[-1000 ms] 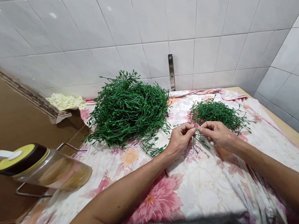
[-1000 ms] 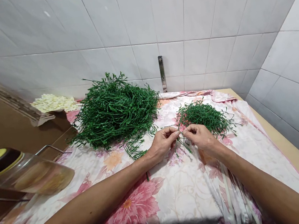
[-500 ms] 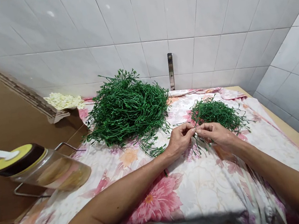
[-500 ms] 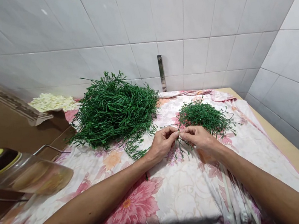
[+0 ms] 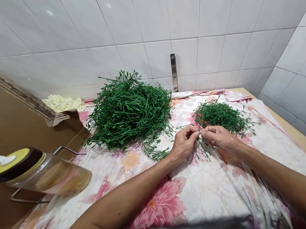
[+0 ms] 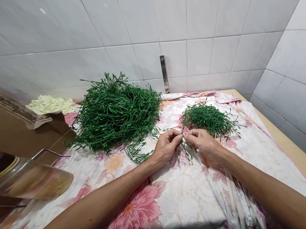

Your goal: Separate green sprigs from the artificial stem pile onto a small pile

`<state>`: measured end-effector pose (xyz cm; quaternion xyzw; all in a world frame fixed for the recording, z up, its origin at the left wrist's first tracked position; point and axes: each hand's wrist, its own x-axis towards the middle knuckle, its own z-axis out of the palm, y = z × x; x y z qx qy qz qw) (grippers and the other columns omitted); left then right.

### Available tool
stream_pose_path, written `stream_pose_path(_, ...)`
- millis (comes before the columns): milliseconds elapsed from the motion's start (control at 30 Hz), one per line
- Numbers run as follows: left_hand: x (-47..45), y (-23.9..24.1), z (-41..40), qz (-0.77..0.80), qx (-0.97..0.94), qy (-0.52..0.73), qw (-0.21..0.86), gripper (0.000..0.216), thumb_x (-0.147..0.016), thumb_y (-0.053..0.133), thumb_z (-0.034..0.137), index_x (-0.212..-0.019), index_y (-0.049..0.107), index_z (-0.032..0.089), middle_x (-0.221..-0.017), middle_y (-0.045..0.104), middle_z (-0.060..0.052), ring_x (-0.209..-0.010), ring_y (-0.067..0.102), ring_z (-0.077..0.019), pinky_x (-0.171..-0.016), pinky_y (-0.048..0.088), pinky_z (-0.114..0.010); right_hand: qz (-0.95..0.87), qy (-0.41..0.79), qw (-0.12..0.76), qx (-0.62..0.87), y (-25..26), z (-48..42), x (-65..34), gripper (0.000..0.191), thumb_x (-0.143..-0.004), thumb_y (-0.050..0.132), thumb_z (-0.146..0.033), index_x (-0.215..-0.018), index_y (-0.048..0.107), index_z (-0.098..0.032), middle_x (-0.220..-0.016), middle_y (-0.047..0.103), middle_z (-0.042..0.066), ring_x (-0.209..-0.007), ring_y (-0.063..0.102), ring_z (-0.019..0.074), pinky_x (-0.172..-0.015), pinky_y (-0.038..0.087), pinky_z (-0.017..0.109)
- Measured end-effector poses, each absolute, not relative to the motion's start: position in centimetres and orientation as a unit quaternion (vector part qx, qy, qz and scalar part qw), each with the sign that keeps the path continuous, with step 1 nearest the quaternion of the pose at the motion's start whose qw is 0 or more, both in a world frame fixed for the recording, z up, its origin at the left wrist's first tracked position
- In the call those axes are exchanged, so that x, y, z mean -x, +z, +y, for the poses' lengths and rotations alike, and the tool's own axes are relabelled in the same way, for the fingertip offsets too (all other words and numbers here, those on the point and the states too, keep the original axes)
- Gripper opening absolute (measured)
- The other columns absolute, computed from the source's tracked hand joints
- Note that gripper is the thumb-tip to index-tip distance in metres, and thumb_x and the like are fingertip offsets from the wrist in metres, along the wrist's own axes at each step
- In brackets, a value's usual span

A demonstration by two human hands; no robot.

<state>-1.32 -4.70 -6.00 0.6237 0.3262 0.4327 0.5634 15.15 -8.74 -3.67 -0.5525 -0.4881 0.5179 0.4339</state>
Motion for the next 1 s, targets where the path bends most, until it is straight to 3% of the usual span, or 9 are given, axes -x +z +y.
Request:
stream_pose_path(200,1.17,-6.36,-4.57,0.321,-0.586,0.404,0.625,0.034,-0.081,0.072,0.048,-0.080,0.058,0.017,-0.053,0.048,0.007,-0.044,0.042,-0.0065,-0.046,0.033,-0.020,-0.503,0.494,0.447,0.551,-3.79,-8.91,-14.96,0.030,-0.072,0.068,-0.046,-0.069,0.055,-0.020,-0.059,0.046,-0.004,-0.052,0.036,0.0098,-0.049,0.026,0.025)
stream_pose_path(533,1.54,-5.70,-4.46,0.333,-0.600,0.381,0.620,0.039,-0.076,0.077,0.050,-0.080,0.062,0.014,-0.056,0.053,0.004,-0.045,0.044,-0.0062,-0.045,0.033,-0.020,-0.626,0.309,0.379,0.607,-4.34,-9.20,-15.33,0.016,-0.078,0.060,-0.033,-0.074,0.062,-0.018,-0.067,0.059,-0.001,-0.062,0.049,0.0143,-0.060,0.037,0.027)
stream_pose_path(733,1.48,-5.80,-4.40,0.340,-0.585,0.380,0.630,0.040,-0.076,0.077,0.051,-0.074,0.059,0.015,-0.051,0.049,0.005,-0.043,0.042,-0.0064,-0.044,0.030,-0.019,-0.615,0.359,0.395,0.580,-4.34,-9.29,-15.33,0.019,-0.079,0.063,-0.037,-0.079,0.064,-0.018,-0.067,0.059,-0.001,-0.061,0.048,0.0137,-0.059,0.036,0.026)
stream_pose_path(1000,1.22,-6.42,-4.20,0.339,-0.566,0.390,0.642,0.039,-0.077,0.075,0.052,-0.073,0.057,0.017,-0.048,0.048,0.006,-0.039,0.040,-0.0066,-0.041,0.027,-0.020,-0.572,0.425,0.431,0.554,-4.17,-9.22,-15.26,0.028,-0.081,0.065,-0.044,-0.071,0.059,-0.018,-0.064,0.053,-0.002,-0.059,0.042,0.0124,-0.056,0.031,0.027)
